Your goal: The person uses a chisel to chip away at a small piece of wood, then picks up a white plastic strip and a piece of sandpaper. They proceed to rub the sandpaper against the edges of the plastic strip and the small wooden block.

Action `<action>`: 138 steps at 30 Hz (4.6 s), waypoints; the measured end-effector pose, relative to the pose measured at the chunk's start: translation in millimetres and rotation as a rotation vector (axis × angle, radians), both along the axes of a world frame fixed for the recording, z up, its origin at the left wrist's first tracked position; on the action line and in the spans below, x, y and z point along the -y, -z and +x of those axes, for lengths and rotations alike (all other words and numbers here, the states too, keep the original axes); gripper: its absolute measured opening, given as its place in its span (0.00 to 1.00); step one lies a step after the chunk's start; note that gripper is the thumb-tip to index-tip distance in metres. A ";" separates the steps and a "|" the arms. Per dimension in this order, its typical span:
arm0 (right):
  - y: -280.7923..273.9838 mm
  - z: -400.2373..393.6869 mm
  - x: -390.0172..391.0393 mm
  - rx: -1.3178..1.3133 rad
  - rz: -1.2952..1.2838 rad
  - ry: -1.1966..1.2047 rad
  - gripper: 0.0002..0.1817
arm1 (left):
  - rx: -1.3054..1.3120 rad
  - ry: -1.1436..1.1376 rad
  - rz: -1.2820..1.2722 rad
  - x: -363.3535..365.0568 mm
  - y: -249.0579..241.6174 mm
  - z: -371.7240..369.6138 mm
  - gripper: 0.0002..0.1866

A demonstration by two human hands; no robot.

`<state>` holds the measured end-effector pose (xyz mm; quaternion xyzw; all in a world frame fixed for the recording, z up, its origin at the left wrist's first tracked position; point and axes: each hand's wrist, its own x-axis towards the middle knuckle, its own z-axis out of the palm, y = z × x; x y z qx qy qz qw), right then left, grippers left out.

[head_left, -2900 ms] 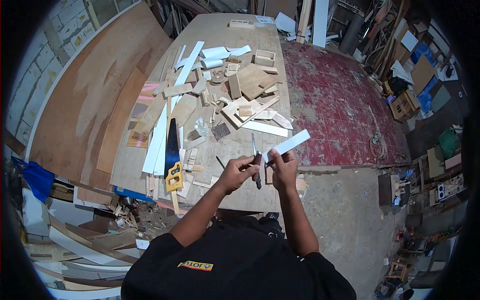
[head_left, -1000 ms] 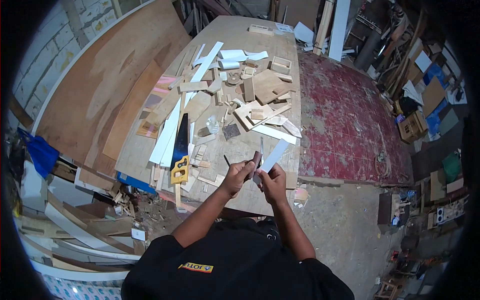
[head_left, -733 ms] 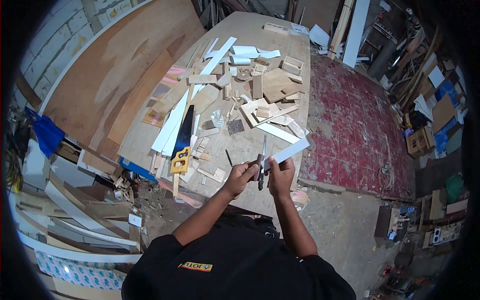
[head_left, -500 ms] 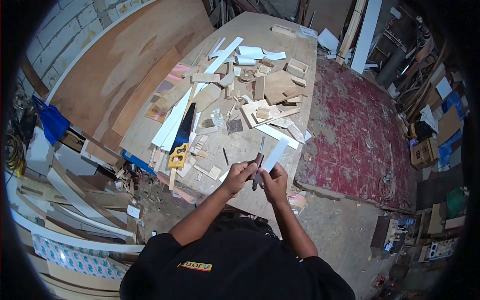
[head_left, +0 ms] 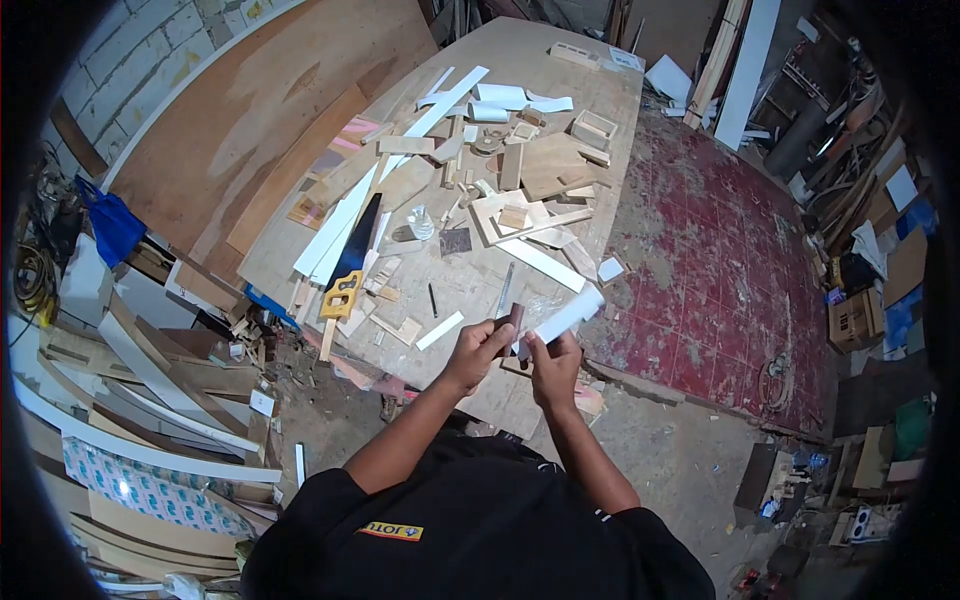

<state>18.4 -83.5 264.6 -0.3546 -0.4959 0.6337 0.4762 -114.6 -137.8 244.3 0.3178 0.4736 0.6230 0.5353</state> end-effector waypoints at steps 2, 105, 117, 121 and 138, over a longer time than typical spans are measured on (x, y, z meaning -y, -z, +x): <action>-7.6 13.1 -9.0 0.048 -0.032 -0.066 0.05 | -0.030 0.038 -0.013 1.0 -4.3 12.3 0.16; -26.0 -17.3 -45.9 -0.182 -0.253 -0.281 0.09 | 0.115 -0.106 0.084 -8.1 -16.9 -0.2 0.17; -38.5 -8.0 -31.7 -0.068 0.033 -0.133 0.06 | 0.172 -0.065 0.115 -8.0 -35.2 10.4 0.19; -45.1 -1.6 -26.3 -0.008 0.086 -0.147 0.06 | 0.131 -0.097 0.094 -8.9 -29.8 11.5 0.20; -53.5 29.7 -48.4 -0.143 0.017 -0.324 0.05 | -0.101 0.079 0.140 -6.0 -46.7 15.9 0.17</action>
